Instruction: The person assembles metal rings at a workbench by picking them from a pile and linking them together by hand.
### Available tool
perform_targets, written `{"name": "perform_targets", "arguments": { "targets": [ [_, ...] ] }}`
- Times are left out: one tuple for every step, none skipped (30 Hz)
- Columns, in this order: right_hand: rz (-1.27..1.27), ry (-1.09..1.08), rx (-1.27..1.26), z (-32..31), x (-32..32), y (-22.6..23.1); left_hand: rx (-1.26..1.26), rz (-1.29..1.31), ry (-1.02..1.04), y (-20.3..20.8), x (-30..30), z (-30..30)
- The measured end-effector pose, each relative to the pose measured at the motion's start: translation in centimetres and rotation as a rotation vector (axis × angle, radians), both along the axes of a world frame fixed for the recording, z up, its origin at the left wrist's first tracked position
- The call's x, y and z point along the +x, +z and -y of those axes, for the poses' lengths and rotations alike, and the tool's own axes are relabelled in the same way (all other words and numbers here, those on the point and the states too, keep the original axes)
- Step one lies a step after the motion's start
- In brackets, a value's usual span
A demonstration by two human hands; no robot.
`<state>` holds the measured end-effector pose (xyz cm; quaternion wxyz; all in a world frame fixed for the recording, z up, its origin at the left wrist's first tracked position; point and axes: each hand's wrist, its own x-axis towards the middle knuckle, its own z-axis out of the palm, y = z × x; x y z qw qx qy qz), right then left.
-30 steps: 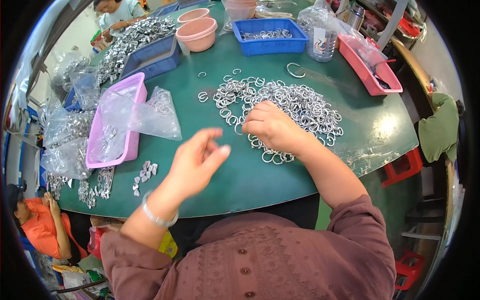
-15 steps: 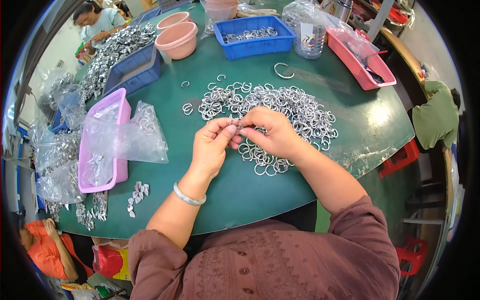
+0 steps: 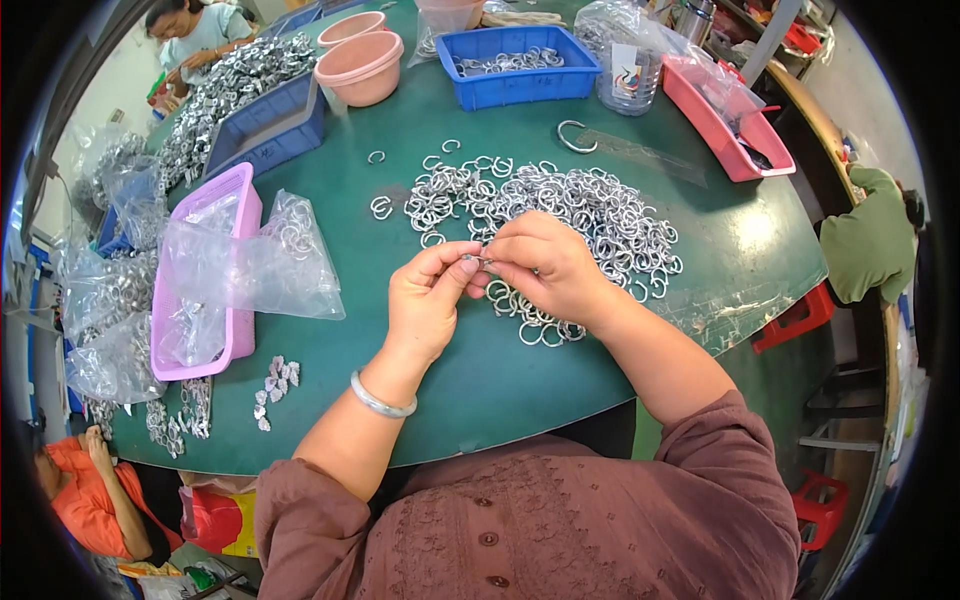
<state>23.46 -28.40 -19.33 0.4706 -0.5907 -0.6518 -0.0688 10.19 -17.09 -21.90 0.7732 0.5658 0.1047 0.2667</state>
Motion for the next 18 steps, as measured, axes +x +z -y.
{"name": "perform_targets", "arguments": {
  "targets": [
    [-0.001, -0.002, 0.002, 0.0, 0.1, 0.0, 0.065, 0.019, 0.033, 0.0, 0.0, 0.1],
    [-0.001, -0.003, 0.001, 0.1, 0.1, 0.0, 0.064, 0.019, 0.032, 0.0, 0.0, 0.2],
    [-0.011, -0.001, -0.009, 0.1, 0.1, 0.0, 0.11, 0.034, 0.052, 0.0, -0.1, 0.3],
    [-0.021, 0.0, -0.018, 0.1, 0.2, -0.1, 0.156, 0.048, 0.072, 0.1, -0.1, 0.3],
    [-0.022, -0.001, -0.019, 0.1, 0.3, 0.0, 0.155, 0.047, 0.071, 0.1, -0.1, 0.3],
    [-0.012, -0.011, -0.027, 0.2, 0.4, 0.0, 0.147, 0.033, 0.073, 0.2, -0.1, 0.3],
    [-0.001, -0.022, -0.036, 0.2, 0.6, 0.0, 0.139, 0.02, 0.075, 0.3, -0.1, 0.3],
    [0.021, -0.062, -0.034, 0.1, 1.0, -0.2, 0.137, 0.017, 0.071, 0.5, -0.1, 0.2],
    [0.02, -0.063, -0.035, 0.1, 1.3, -0.3, -0.016, -0.025, 0.081, 0.6, 0.0, 0.0],
    [0.063, -0.117, -0.063, 0.1, 1.7, -0.3, -0.17, -0.067, 0.091, 0.6, 0.0, -0.2],
    [0.107, -0.172, -0.091, 0.2, 1.9, -0.5, -0.171, -0.068, 0.089, 0.7, 0.0, -0.5],
    [0.121, -0.195, -0.157, 0.1, 1.9, -0.6, -0.272, -0.053, 0.066, 0.5, -0.1, -0.9],
    [0.121, -0.195, -0.158, 0.1, 1.9, -0.8, -0.374, -0.038, 0.043, 0.4, -0.1, -1.2],
    [0.18, -0.196, -0.186, 0.1, 1.8, -1.0, -0.376, -0.036, 0.01, 0.2, -0.3, -1.5],
    [0.24, -0.197, -0.214, 0.0, 1.6, -1.1, -0.377, -0.036, 0.011, 0.1, -0.3, -1.5],
    [0.28, -0.207, -0.23, -0.1, 1.4, -1.2, -0.39, -0.038, 0.009, 0.0, -0.3, -1.6],
    [0.281, -0.205, -0.231, -0.2, 1.3, -1.2, -0.403, -0.041, 0.007, -0.1, -0.3, -1.6],
    [0.31, -0.23, -0.279, -0.2, 1.2, -1.3, -0.405, -0.042, 0.005, 0.1, -0.3, -1.6]
  ]
}}
